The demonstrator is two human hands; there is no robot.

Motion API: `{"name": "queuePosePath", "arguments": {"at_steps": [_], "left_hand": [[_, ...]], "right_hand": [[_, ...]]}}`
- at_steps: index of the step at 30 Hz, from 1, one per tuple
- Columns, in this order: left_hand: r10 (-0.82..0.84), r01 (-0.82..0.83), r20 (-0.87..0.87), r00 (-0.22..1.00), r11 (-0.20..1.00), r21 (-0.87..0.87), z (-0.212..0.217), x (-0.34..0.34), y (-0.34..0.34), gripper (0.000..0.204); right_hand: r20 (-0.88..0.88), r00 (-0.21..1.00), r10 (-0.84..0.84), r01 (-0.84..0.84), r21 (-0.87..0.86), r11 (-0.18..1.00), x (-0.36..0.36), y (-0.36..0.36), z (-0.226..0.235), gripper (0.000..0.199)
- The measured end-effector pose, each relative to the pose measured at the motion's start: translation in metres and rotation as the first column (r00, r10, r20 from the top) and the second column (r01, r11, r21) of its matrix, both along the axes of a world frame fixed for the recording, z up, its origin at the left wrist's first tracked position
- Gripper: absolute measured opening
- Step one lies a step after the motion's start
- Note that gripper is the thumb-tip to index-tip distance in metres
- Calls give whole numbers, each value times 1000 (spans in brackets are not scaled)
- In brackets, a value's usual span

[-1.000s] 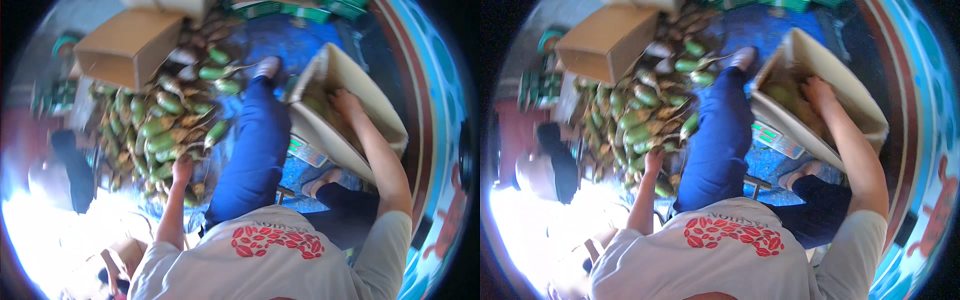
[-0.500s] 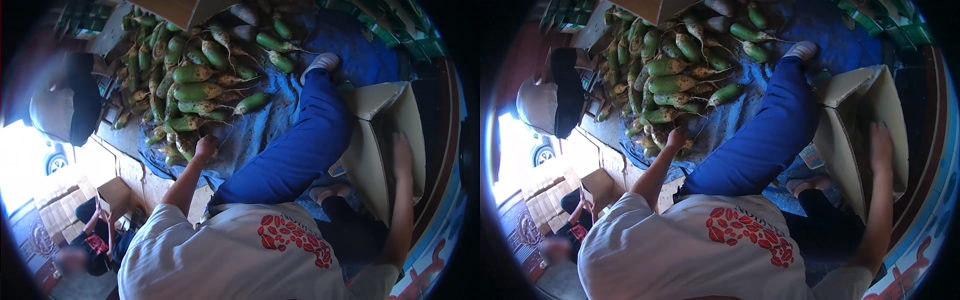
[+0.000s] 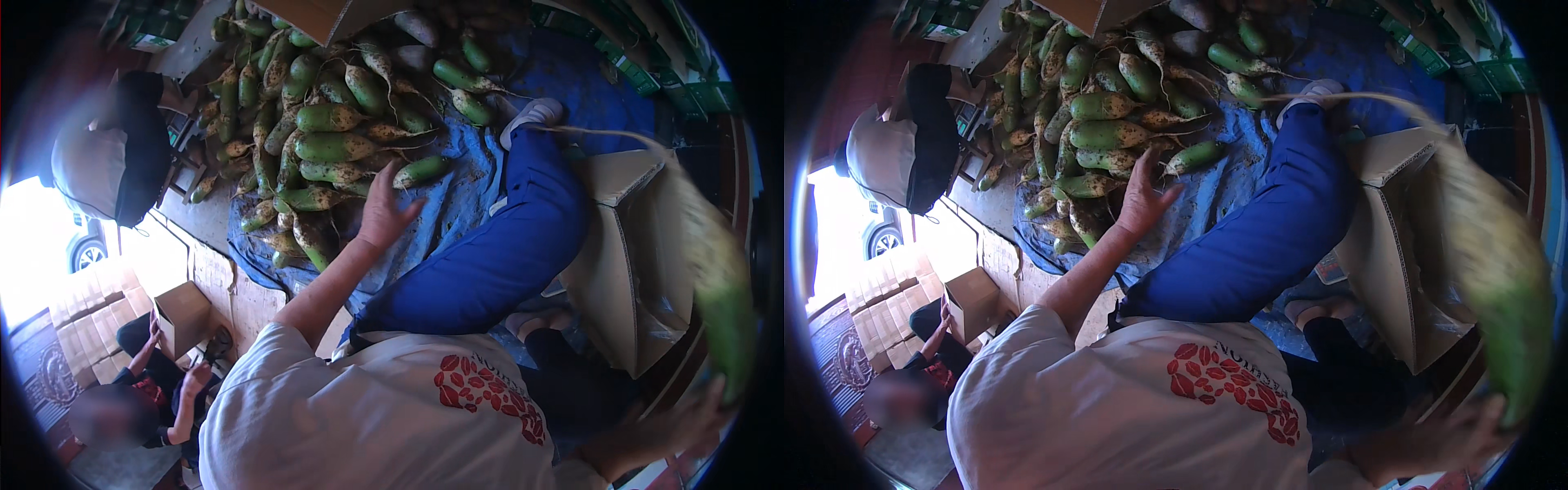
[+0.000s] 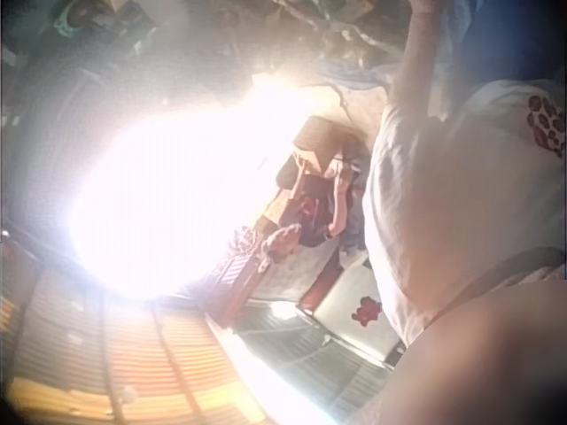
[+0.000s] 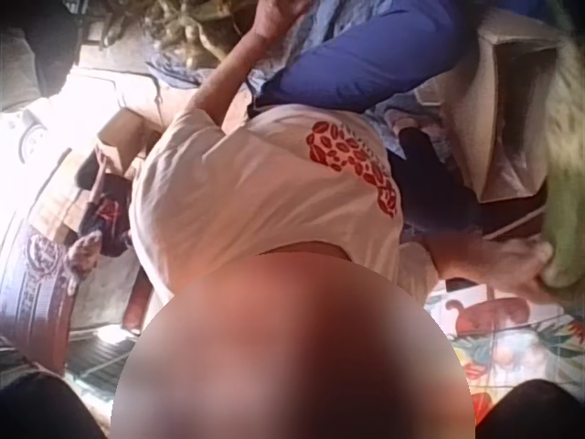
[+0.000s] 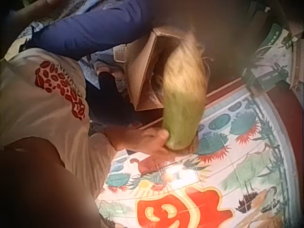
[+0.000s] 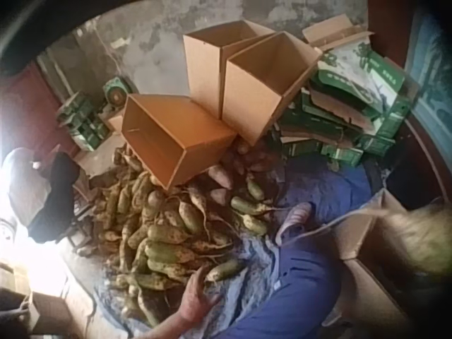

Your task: The recorder is packaging green papayas into cardboard boxes and using a scale to weigh the contents.

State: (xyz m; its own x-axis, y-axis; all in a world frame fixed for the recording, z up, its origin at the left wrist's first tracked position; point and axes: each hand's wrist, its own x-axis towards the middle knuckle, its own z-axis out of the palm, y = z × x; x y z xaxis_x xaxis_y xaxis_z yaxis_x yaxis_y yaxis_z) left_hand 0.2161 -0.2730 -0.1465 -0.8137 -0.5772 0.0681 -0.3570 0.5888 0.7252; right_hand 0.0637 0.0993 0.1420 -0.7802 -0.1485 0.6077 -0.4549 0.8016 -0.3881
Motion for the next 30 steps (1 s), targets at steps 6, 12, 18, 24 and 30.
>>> {"name": "queuePosePath", "arguments": {"at_steps": [6, 12, 18, 24, 30], "left_hand": [[-239, 144, -286, 928, 938, -315, 91, -24, 16, 88], [-20, 4, 57, 998, 964, 266, 5, 6, -1, 77], [-62, 48, 707, 705, 998, 40, -94, 94, -58, 63], [-91, 260, 879, 469, 965, -38, -122, 130, -65, 58], [277, -107, 402, 873, 912, -396, -92, 88, -98, 65]], "right_hand": [[398, 606, 688, -706, -128, 696, 10, -186, -65, 49], [487, 450, 748, -710, -313, 631, 22, -226, -116, 52], [560, 455, 692, -662, -307, 684, 16, -202, -103, 41], [567, 481, 668, -672, -251, 697, 18, -186, -101, 38], [504, 577, 643, -641, -208, 738, 18, -170, -91, 34]]}}
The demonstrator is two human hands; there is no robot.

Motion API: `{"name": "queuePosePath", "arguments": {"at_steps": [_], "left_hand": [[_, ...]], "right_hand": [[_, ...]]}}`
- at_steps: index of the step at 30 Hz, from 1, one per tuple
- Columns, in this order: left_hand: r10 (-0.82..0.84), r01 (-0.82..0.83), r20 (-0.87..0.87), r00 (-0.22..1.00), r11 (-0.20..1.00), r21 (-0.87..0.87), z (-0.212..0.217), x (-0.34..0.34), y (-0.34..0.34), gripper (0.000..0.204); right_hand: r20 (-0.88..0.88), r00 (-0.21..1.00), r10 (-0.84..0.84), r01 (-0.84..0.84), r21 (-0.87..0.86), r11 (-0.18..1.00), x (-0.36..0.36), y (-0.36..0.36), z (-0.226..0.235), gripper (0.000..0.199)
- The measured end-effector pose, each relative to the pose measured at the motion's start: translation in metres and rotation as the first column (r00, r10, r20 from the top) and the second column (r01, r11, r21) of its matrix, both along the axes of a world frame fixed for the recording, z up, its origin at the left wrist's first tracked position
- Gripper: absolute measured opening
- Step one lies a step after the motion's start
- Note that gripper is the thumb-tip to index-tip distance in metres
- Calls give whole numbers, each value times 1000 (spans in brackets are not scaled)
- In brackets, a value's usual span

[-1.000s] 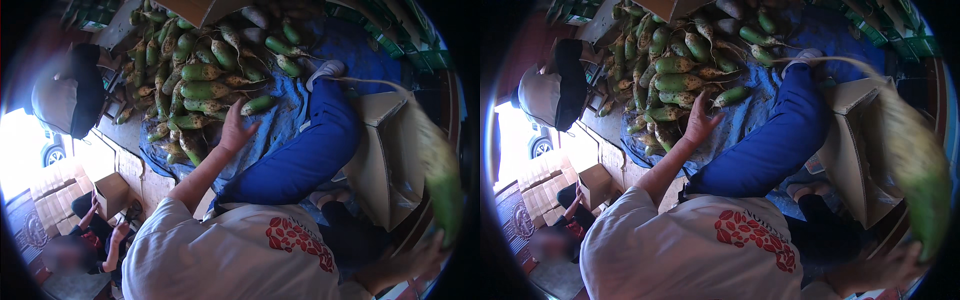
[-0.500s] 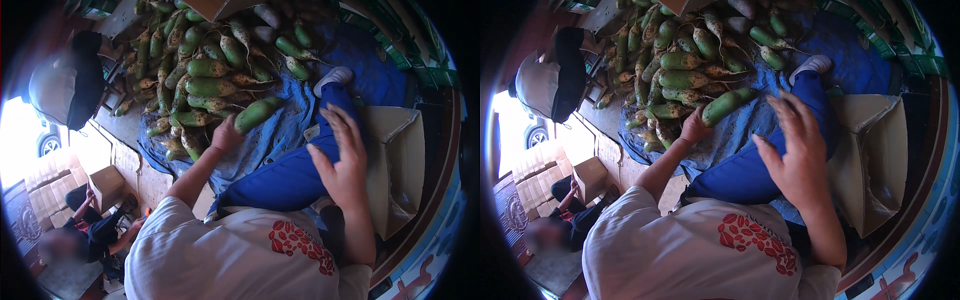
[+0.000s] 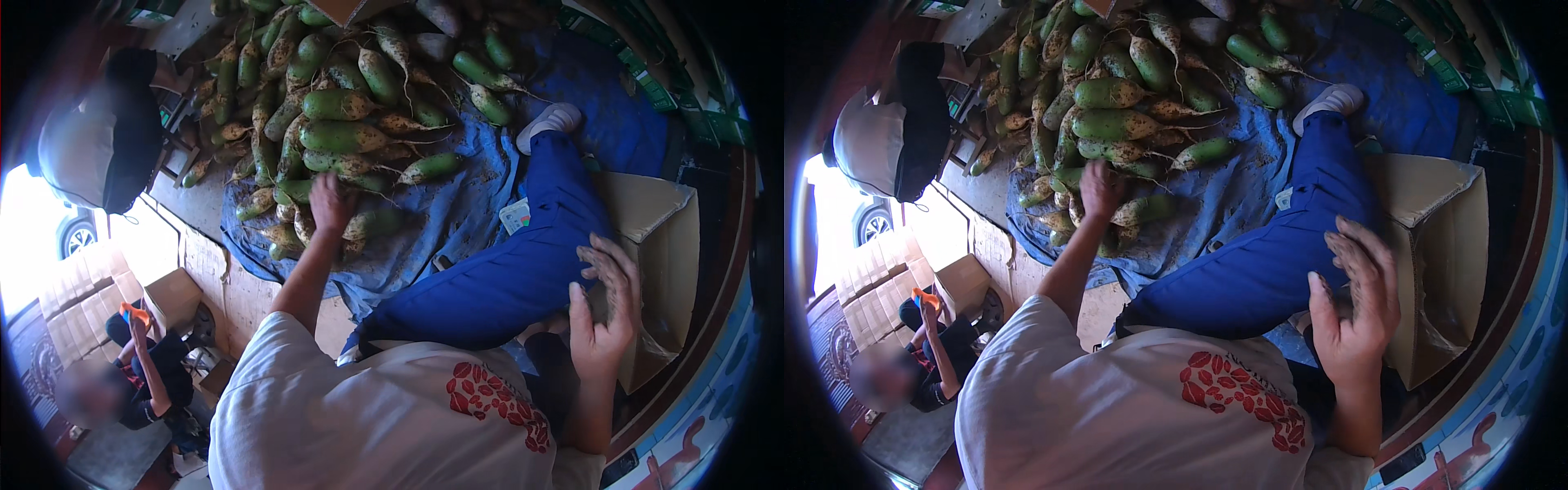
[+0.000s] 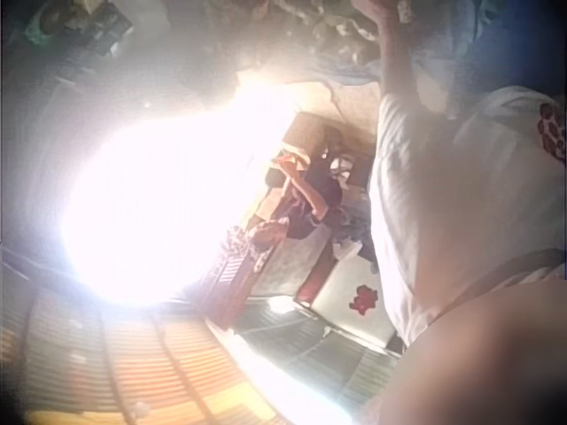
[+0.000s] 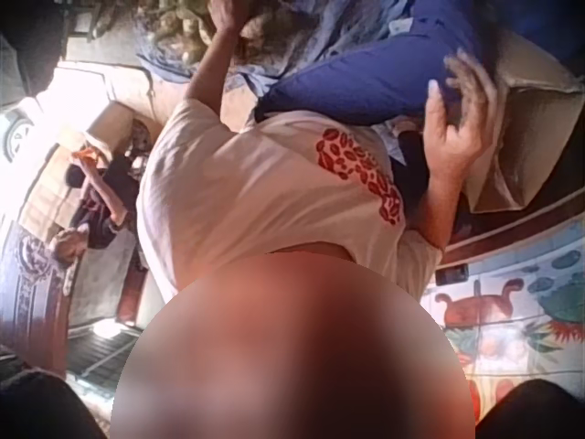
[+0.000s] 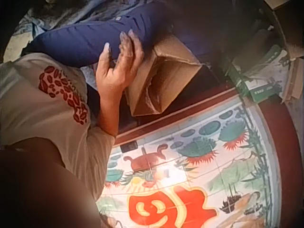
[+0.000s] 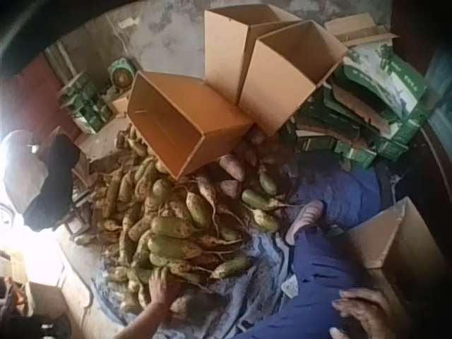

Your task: The recorder is packaging green papayas into cardboard boxes and using a scale to weigh the contents.

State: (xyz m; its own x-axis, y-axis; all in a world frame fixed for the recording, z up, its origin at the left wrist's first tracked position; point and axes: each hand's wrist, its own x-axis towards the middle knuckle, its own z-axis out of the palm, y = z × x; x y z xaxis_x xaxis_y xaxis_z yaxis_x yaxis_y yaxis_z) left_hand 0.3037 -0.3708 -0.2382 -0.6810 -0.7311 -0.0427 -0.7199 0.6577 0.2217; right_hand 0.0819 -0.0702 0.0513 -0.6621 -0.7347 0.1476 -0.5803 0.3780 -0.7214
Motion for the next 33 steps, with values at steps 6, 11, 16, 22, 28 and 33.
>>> {"name": "queuePosePath", "arguments": {"at_steps": [6, 11, 16, 22, 28, 33], "left_hand": [[290, -312, -176, 941, 943, -115, -17, -37, -117, 78], [319, -60, -232, 919, 695, 717, -49, -40, -172, 80], [53, -158, 182, 982, 760, 631, 3, -50, -141, 92], [-169, 36, 601, 782, 973, 226, 30, -82, -77, 96], [-87, -180, 442, 893, 831, 527, 23, -58, -64, 72], [289, -309, 228, 930, 275, 911, 71, -31, -31, 65]], "right_hand": [[-71, 997, -44, 39, -59, 997, 2, 11, 5, 31], [-103, 993, -57, 53, -38, 998, -1, 23, 6, 30], [-56, 991, -124, 121, -46, 992, 3, 29, 4, 29], [-11, 993, -120, 119, -62, 991, 7, 30, -1, 25], [-9, 992, -124, 124, -45, 991, 12, 34, 2, 24], [-16, 997, -71, 70, -41, 997, 6, 28, -5, 29]]}}
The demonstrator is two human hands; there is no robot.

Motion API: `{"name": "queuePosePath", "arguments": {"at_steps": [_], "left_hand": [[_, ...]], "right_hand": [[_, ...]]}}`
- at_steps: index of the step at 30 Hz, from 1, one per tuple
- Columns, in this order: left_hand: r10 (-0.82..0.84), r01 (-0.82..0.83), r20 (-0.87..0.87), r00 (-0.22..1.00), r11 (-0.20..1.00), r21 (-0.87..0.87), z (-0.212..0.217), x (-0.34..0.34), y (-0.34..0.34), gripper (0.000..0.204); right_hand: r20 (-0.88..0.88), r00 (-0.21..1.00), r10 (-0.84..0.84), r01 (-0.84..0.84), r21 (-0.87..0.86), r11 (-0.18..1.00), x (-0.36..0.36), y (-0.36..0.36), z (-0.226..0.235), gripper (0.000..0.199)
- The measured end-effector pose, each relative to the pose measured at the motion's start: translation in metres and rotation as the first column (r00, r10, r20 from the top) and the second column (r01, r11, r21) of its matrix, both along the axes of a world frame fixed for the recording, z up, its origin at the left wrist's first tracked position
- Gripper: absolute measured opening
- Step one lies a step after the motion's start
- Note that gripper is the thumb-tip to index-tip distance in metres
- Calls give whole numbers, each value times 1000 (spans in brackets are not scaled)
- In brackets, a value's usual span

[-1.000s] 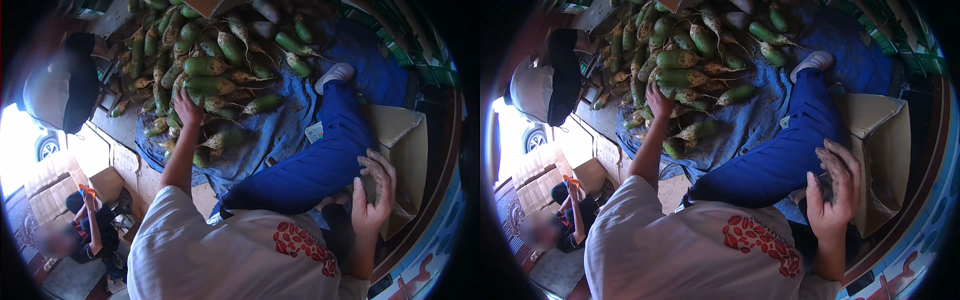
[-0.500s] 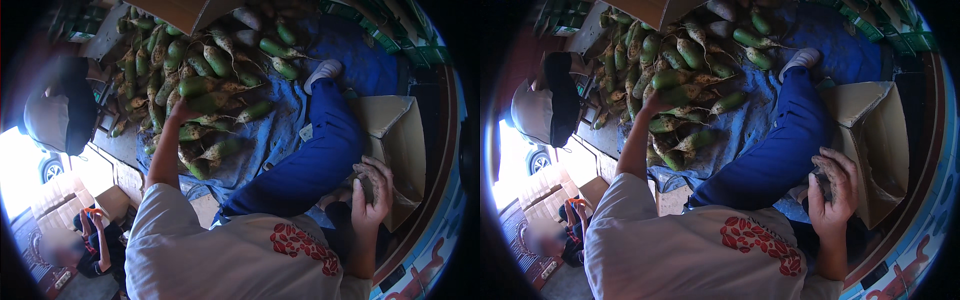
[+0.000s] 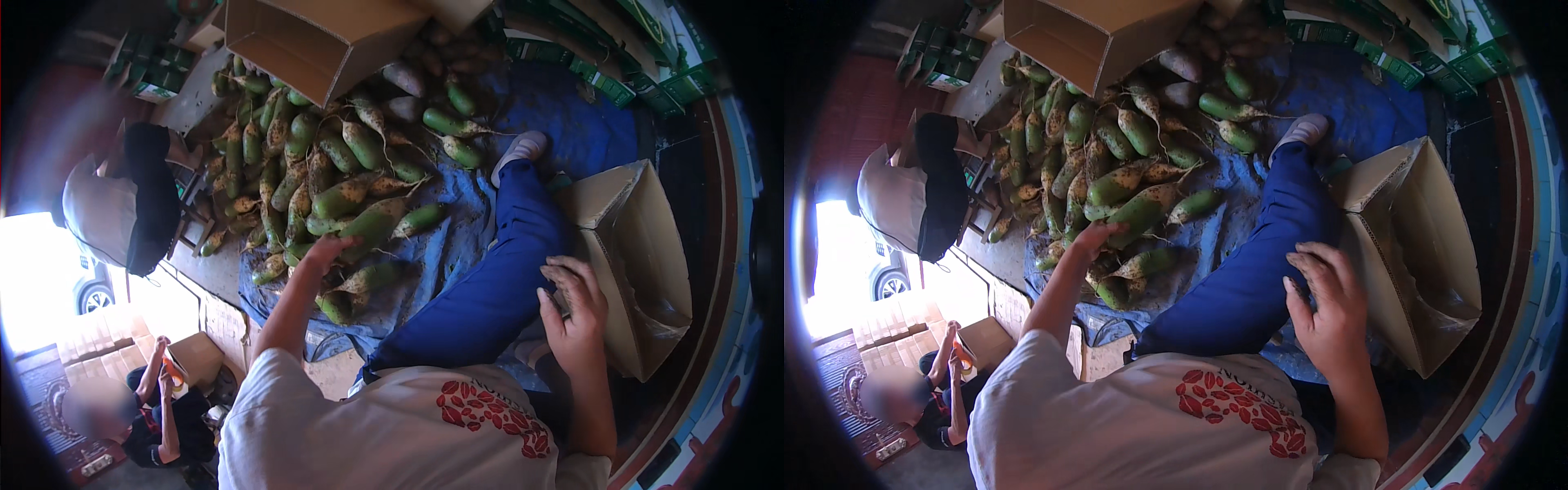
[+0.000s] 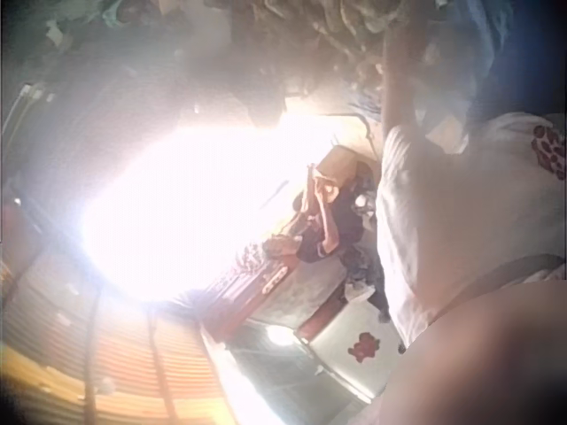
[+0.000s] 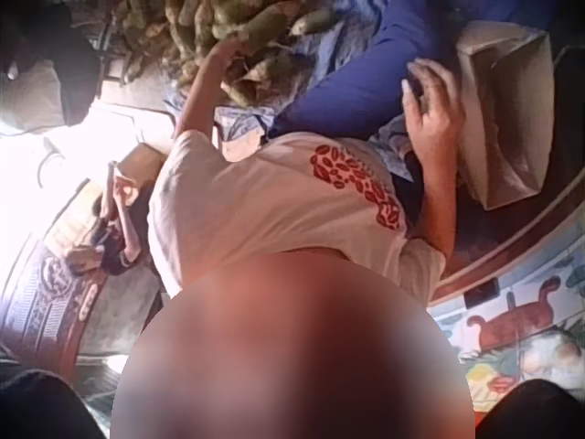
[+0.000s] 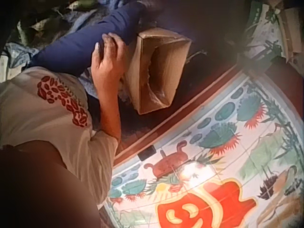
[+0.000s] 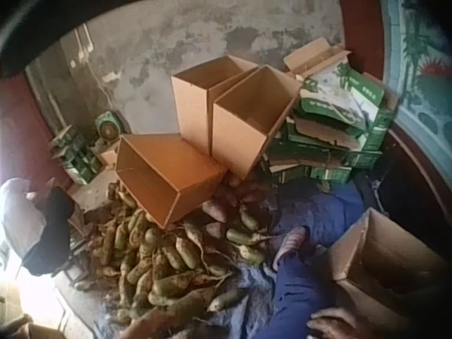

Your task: The recorder is packaging green papayas into cardboard boxes and using a scale to weigh the contents.

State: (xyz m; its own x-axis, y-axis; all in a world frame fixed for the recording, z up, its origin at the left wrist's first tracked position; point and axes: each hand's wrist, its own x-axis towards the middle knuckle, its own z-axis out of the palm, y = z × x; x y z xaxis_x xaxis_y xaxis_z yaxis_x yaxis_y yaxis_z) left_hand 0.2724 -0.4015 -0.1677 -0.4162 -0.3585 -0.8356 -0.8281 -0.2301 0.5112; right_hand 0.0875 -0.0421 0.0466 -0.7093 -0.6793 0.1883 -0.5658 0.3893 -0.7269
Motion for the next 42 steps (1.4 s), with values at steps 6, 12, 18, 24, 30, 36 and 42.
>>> {"name": "queuePosePath", "arguments": {"at_steps": [6, 12, 18, 24, 30, 36, 42], "left_hand": [[73, 13, -501, 862, 986, 165, 107, -33, 25, 78], [-322, 481, -709, 628, 876, 28, 199, -74, 53, 80], [-125, 129, -803, 582, 990, -60, 193, -77, 66, 59], [-12, -155, -857, 516, 982, -107, 201, -92, 84, 41], [223, -160, -831, 510, 974, 163, 198, -123, 81, 30], [162, 99, -899, 407, 971, 220, 225, -139, 76, 21], [-112, 19, -951, 287, 994, -112, 228, -145, 84, 16]], "right_hand": [[-360, 910, 204, -174, 114, 978, -14, -46, 18, 46], [-650, 689, 323, -208, 249, 946, -32, -73, 13, 56], [-469, 844, 259, -176, 212, 961, -27, -64, 28, 87], [-413, 901, 130, -62, 173, 983, -20, -55, 33, 85], [-4, 1000, 9, -9, 18, 1000, -22, -47, 31, 77], [119, 993, 7, 9, -135, 991, -39, -22, 31, 69], [174, 985, 2, 28, -173, 985, -37, -9, 38, 72]]}}
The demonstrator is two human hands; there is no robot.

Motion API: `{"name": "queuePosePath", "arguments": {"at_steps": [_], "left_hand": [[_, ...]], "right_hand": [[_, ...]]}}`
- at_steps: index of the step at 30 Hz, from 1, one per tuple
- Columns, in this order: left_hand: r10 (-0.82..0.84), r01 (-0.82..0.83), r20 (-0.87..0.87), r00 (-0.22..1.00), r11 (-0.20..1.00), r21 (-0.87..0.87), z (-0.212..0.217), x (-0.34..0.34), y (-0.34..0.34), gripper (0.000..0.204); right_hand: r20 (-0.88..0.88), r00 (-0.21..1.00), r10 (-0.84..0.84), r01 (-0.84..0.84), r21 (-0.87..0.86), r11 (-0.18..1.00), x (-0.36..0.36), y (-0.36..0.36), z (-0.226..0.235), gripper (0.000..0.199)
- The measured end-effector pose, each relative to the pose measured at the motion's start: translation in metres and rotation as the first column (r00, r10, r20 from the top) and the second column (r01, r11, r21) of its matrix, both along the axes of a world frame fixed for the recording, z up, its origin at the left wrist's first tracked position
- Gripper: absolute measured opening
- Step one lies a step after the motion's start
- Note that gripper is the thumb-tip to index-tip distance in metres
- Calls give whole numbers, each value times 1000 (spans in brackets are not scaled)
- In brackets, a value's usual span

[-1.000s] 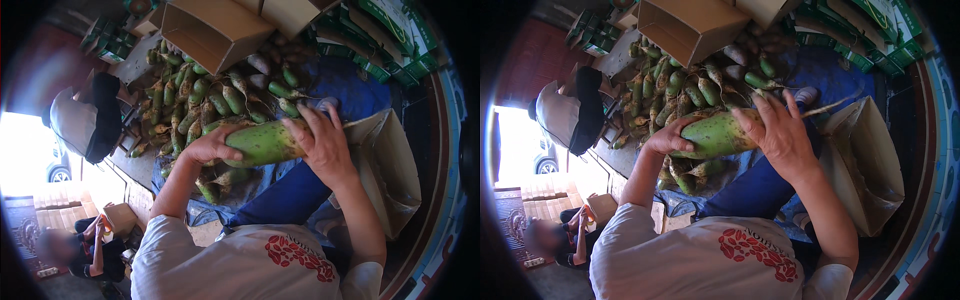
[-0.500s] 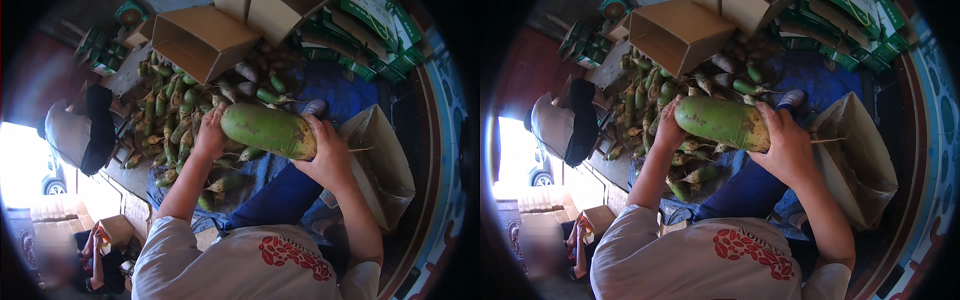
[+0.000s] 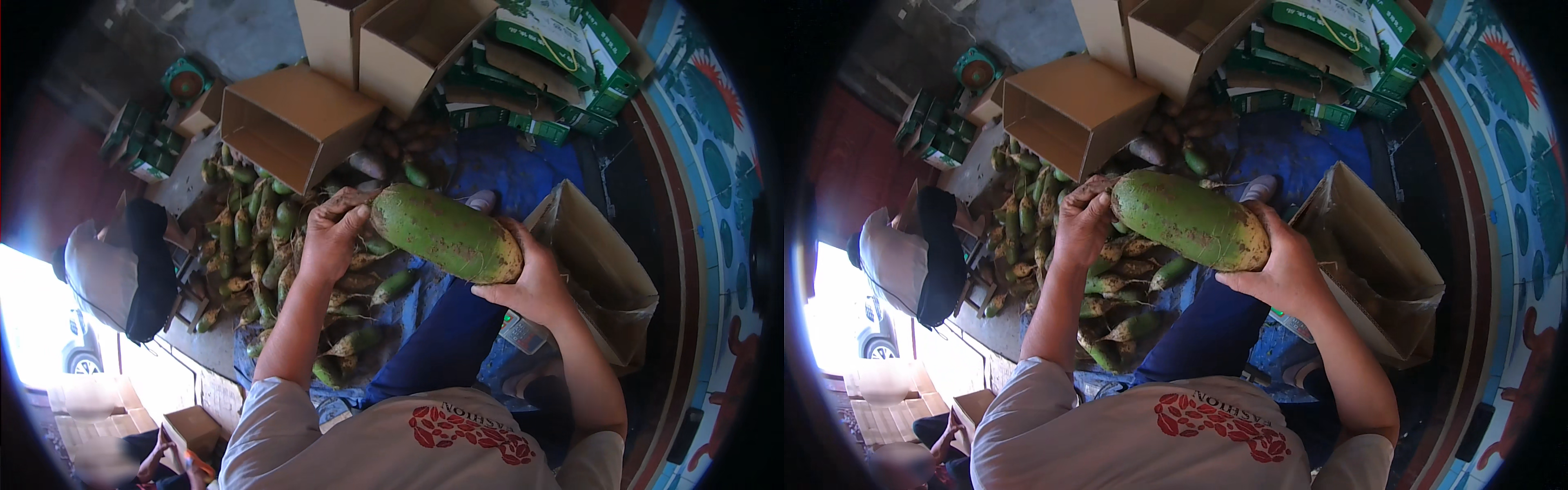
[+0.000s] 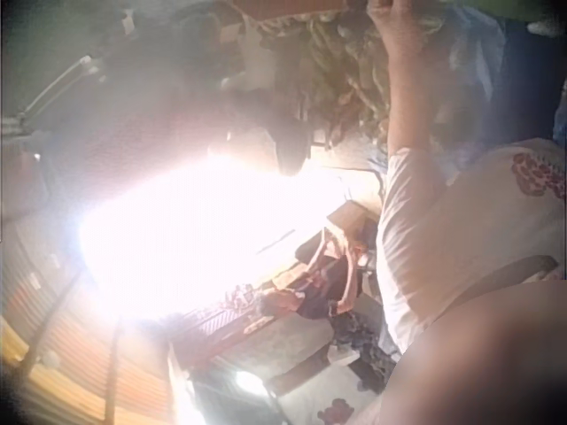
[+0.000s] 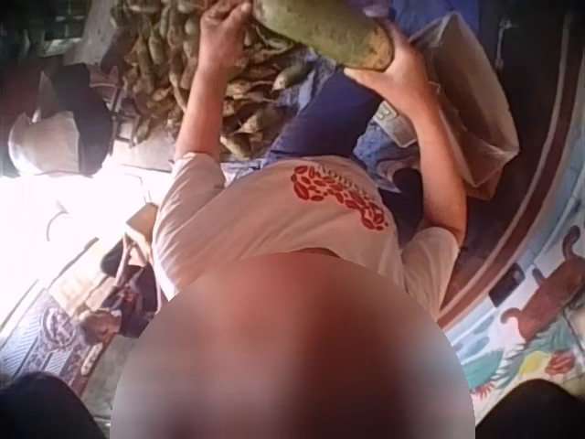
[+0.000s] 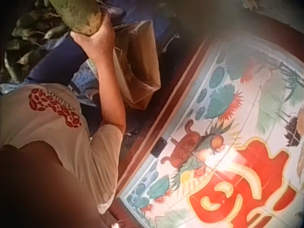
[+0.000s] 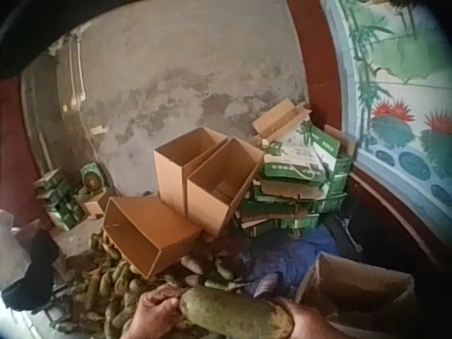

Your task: The recorder is packaging green papayas into cardboard boxes and using a scale to weigh the contents.

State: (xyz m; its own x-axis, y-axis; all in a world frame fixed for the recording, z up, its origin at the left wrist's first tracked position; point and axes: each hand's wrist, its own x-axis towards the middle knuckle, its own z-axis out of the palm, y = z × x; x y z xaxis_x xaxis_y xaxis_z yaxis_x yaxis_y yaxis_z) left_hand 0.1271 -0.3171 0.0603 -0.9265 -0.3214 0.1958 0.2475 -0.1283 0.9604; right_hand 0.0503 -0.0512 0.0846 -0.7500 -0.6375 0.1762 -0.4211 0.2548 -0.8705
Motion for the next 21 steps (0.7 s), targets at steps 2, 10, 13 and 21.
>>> {"name": "queuePosePath", "arguments": {"at_steps": [2, 10, 13, 21], "left_hand": [[13, 1, -88, 996, 988, 154, 4, -4, 9, 15], [67, -57, -81, 994, 991, 121, 26, -18, 38, 7], [113, -113, -102, 988, 994, 2, 32, -26, 44, 11], [124, -182, -160, 979, 192, -964, 19, -107, 40, 22]], "right_hand": [[157, 985, 72, -64, -57, 996, 0, 5, 2, 73], [383, 918, 106, -7, -250, 968, 4, 35, 7, 68], [445, 895, 41, 25, -142, 990, 1, 48, 24, 71], [276, 958, -76, 131, -189, 973, -5, 123, 46, 65]]}}
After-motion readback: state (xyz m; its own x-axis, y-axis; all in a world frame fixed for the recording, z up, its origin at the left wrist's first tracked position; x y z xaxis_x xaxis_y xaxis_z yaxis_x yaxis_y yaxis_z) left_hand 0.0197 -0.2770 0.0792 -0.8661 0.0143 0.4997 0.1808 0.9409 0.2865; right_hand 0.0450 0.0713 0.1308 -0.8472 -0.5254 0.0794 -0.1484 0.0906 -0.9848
